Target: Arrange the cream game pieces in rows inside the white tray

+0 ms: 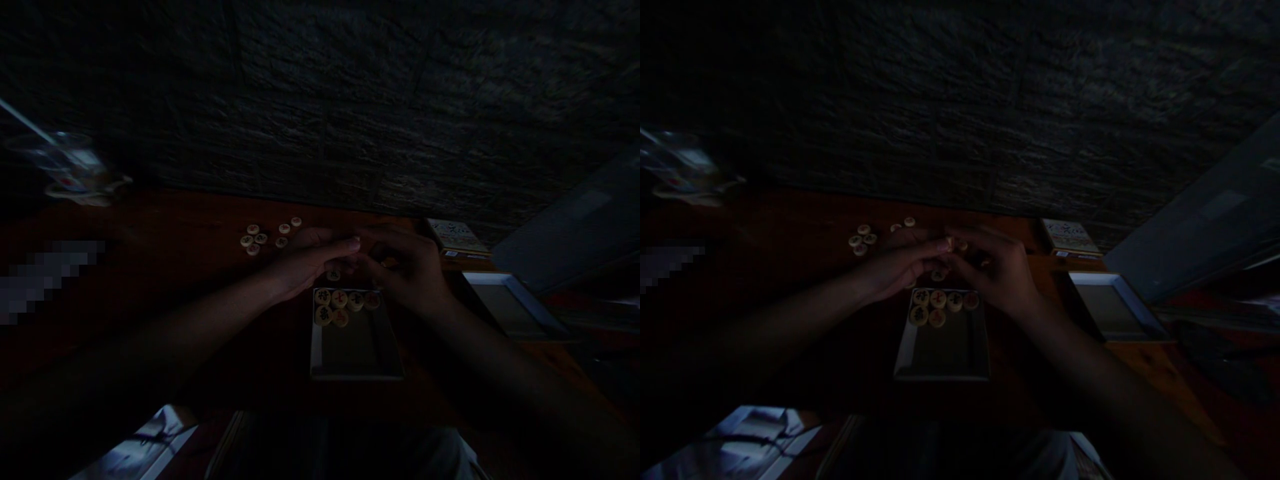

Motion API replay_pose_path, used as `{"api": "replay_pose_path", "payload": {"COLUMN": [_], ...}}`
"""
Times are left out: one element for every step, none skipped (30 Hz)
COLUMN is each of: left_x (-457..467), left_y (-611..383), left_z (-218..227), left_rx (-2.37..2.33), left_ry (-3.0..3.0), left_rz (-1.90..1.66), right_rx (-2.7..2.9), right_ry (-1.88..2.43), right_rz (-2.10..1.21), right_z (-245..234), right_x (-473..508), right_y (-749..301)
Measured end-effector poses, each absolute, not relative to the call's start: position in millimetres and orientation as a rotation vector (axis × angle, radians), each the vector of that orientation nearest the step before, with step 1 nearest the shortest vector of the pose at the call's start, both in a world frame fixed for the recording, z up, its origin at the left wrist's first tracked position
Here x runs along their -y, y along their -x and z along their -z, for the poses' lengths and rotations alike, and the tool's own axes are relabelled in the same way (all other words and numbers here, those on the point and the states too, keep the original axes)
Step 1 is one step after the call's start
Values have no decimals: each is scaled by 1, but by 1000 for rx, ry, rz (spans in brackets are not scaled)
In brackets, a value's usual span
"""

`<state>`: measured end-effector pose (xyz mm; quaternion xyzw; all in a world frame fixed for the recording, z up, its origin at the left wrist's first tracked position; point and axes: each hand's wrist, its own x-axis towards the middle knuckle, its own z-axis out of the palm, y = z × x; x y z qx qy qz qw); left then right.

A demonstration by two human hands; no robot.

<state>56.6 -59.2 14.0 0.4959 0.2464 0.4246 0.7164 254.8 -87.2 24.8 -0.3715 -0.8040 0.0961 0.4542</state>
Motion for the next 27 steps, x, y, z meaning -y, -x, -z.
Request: {"api": "replay_pose_path", "payload": {"left_x": [59, 60, 60, 60, 60, 60, 60, 60, 59, 59, 58, 58, 58, 58, 58, 58, 59, 59, 59, 59, 59, 59, 59, 59, 59, 58, 58], "left_y": [-56, -56, -56, -56, -56, -57, -57, -57, -57, -57, -57, -58, -58, -58, -58, -58, -58, -57, -57, -57, -57, -57, -57, -57, -57, -57, -57], "left_z": [-14, -14, -14, -14, -14, -14, -14, -14, -14, -14, -14, -14, -14, -14, -14, -14, -14, -14, -14, -13, -13, -13, -14, -14, -14, -14, -14], "left_rx": [-545, -544, -544, -545, -547, -549, -550, -550, -549, -549, -548, -547, -546, -545, -542, -539, -537, -538, -540, -543, -545, -547, -549, -550, -551, -553, -553], "left_ry": [-1102, -1104, -1103, -1099, -1095, -1089, -1084, -1079, -1076, -1073, -1072, -1072, -1076, -1079, -1083, -1084, -1086, -1086, -1086, -1086, -1086, -1085, -1083, -1083, -1084, -1085, -1087], "left_rz": [-938, -938, -935, -935, -933, -932, -931, -929, -925, -924, -923, -925, -927, -929, -930, -932, -934, -936, -939, -938, -936, -934, -931, -930, -932, -935, -937], "right_rx": [1980, 1977, 1976, 1976, 1976, 1978, 1981, 1985, 1989, 1992, 1993, 1991, 1989, 1987, 1985, 1984, 1985, 1984, 1986, 1988, 1990, 1993, 1994, 1993, 1990, 1985, 1983], "right_ry": [904, 892, 884, 882, 883, 882, 879, 870, 856, 845, 835, 829, 825, 824, 824, 824, 823, 823, 821, 818, 817, 816, 817, 821, 823, 825, 825], "right_rz": [-235, -231, -226, -225, -226, -229, -232, -235, -234, -232, -228, -224, -220, -217, -217, -217, -218, -220, -223, -228, -234, -236, -233, -226, -218, -211, -209], "right_z": [-24, -24, -23, -23, -22, -22, -22, -22, -22, -22, -23, -23, -24, -24, -25, -25, -25, -25, -25, -25, -25, -25, -25, -25, -25, -25, -25], "right_x": [87, 87, 86, 86, 86, 86, 86, 86, 86, 86, 86, 86, 86, 86, 86, 86, 87, 87, 87, 87, 87, 87, 87, 86, 86, 86, 86], "right_y": [-255, -255, -255, -255, -256, -256, -256, -256, -256, -256, -256, -256, -256, -256, -255, -255, -255, -255, -255, -255, -255, -255, -255, -255, -256, -256, -256]}}
